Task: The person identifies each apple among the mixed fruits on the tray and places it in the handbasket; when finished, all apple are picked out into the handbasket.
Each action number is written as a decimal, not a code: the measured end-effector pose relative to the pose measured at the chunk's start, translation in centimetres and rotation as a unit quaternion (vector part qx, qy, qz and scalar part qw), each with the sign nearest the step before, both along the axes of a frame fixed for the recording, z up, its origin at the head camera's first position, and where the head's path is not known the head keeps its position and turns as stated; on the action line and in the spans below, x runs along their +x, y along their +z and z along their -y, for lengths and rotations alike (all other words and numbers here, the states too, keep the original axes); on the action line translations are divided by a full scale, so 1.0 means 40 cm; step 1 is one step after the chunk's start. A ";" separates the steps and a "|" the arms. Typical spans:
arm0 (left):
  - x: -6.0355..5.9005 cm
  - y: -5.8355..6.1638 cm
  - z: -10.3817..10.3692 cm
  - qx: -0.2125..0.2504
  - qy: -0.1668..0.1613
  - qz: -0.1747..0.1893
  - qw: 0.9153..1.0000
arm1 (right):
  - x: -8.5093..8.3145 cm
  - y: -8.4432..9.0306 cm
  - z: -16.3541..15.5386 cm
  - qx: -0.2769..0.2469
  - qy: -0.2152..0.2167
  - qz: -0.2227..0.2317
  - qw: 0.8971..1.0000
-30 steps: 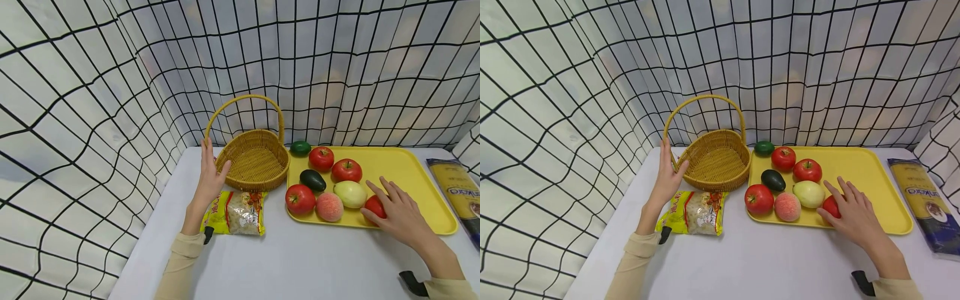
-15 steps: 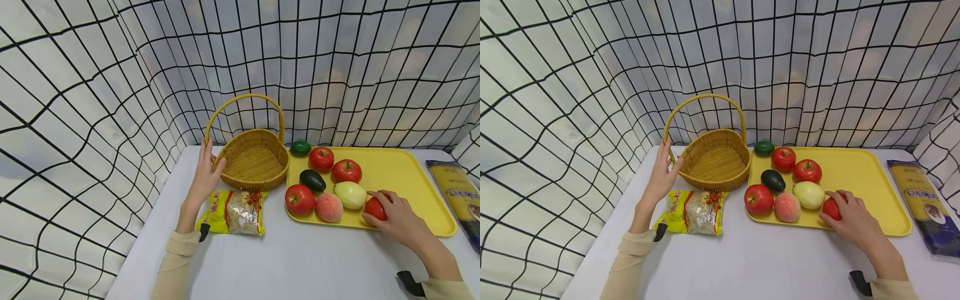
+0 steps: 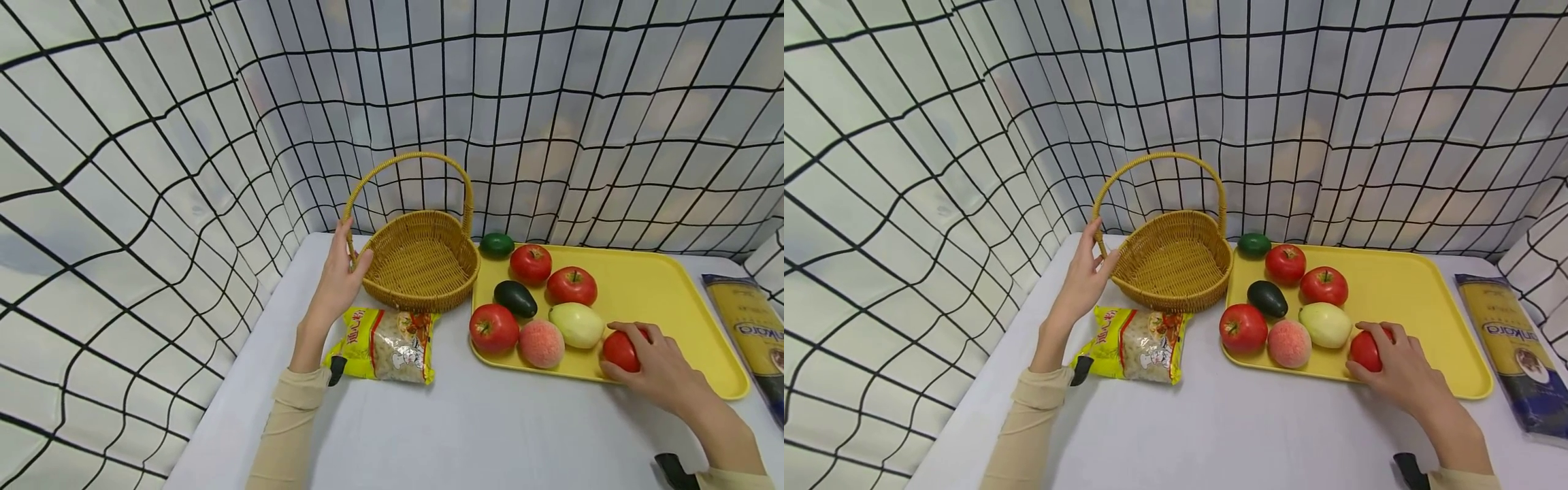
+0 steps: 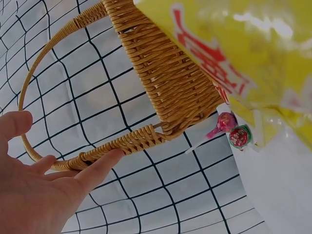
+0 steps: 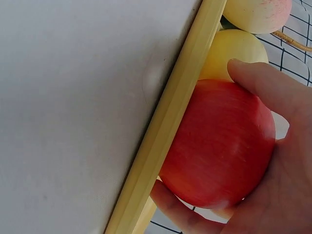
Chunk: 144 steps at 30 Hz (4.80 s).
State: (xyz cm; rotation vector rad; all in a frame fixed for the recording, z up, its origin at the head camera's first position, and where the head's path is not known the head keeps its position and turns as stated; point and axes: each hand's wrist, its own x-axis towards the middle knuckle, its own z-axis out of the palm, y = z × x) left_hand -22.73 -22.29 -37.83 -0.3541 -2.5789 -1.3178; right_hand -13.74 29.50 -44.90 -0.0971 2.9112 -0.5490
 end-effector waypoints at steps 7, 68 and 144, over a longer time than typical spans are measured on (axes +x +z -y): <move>0.002 -0.002 -0.008 0.019 -0.003 0.001 1.000 | 0.009 -0.008 -0.004 0.007 -0.009 -0.004 1.000; 0.001 -0.006 -0.011 -0.020 0.006 -0.006 1.000 | -0.441 0.223 0.689 0.108 0.281 -0.085 0.950; 0.004 -0.005 -0.024 -0.042 0.009 -0.001 0.999 | -0.401 0.200 0.569 -0.092 0.275 -0.028 0.957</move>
